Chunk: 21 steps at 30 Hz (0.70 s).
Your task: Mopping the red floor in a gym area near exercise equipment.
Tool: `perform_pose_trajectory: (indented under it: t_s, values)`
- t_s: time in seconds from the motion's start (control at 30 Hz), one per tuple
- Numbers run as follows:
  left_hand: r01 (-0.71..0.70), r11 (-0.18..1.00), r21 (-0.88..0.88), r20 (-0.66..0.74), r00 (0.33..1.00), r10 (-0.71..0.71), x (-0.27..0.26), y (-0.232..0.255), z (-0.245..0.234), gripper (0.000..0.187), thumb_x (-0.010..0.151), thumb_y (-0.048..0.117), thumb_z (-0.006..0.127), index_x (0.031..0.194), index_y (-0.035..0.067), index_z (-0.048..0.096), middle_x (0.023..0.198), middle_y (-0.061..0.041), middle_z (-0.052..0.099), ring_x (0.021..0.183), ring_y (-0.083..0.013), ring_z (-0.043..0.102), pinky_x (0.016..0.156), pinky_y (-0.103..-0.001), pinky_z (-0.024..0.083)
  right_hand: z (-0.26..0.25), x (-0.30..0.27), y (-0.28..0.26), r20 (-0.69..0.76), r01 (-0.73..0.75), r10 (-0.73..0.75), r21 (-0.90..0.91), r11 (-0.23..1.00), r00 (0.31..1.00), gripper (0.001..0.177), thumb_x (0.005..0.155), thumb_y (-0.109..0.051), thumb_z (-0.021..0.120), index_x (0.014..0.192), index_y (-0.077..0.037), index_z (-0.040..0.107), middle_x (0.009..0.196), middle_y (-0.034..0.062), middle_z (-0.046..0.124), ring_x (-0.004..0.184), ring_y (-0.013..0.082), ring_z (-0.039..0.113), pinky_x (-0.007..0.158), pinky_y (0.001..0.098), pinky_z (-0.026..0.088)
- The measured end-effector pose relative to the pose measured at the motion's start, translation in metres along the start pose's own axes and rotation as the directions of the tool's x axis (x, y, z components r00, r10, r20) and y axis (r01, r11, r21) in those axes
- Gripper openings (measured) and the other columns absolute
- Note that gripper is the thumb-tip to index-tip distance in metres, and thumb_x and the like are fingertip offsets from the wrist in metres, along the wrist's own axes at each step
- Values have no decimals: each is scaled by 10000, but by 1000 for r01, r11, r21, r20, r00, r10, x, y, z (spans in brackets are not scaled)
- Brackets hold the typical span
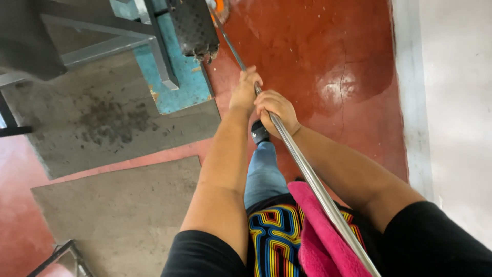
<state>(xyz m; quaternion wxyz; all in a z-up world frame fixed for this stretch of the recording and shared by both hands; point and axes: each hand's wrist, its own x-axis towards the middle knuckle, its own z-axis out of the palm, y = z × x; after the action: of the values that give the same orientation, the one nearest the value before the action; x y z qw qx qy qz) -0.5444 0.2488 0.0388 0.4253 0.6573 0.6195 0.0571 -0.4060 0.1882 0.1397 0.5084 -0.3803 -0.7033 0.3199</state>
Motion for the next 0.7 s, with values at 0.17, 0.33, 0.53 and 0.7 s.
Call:
perform_pose_trajectory:
  t_s: [0.17, 0.33, 0.53, 0.7]
  values:
    - [8, 999, -49, 22, 1000, -7, -79, -10, 43, 178, 974, 70, 567, 1025, 238, 536, 1601, 90, 322, 1484, -371, 340, 1185, -525, 427, -6, -69, -51, 85, -5, 2, 42, 999, 996, 208, 955, -54, 558, 763, -65, 638, 837, 108, 695, 854, 359, 707, 765, 436, 585]
    - [-22, 998, -51, -13, 1000, 21, -177, -31, 131, 248, 911, 42, 628, 1010, 248, 532, 1597, 88, 315, 1430, -391, 427, 1168, -498, 464, -13, -191, -104, 102, 56, -62, 58, 997, 993, 186, 944, -52, 557, 782, -66, 648, 840, 108, 681, 855, 361, 700, 775, 444, 584]
    - [-61, 997, -54, -73, 996, 57, -303, -31, 223, 244, 944, 116, 663, 1011, 297, 514, 1590, 94, 313, 1399, -339, 477, 1161, -411, 488, -35, -315, -198, 125, 84, -90, 50, 995, 988, 189, 935, -34, 567, 774, -66, 661, 845, 106, 687, 873, 343, 706, 786, 432, 582]
    - [57, 998, -5, 159, 986, -56, -376, -18, 239, 118, 971, 155, 548, 977, 272, 557, 1538, 122, 401, 1416, -284, 478, 1184, -436, 441, -40, -372, -265, 169, -10, 5, 28, 1000, 986, 167, 943, -75, 576, 798, -68, 660, 881, 108, 704, 891, 341, 710, 803, 435, 577]
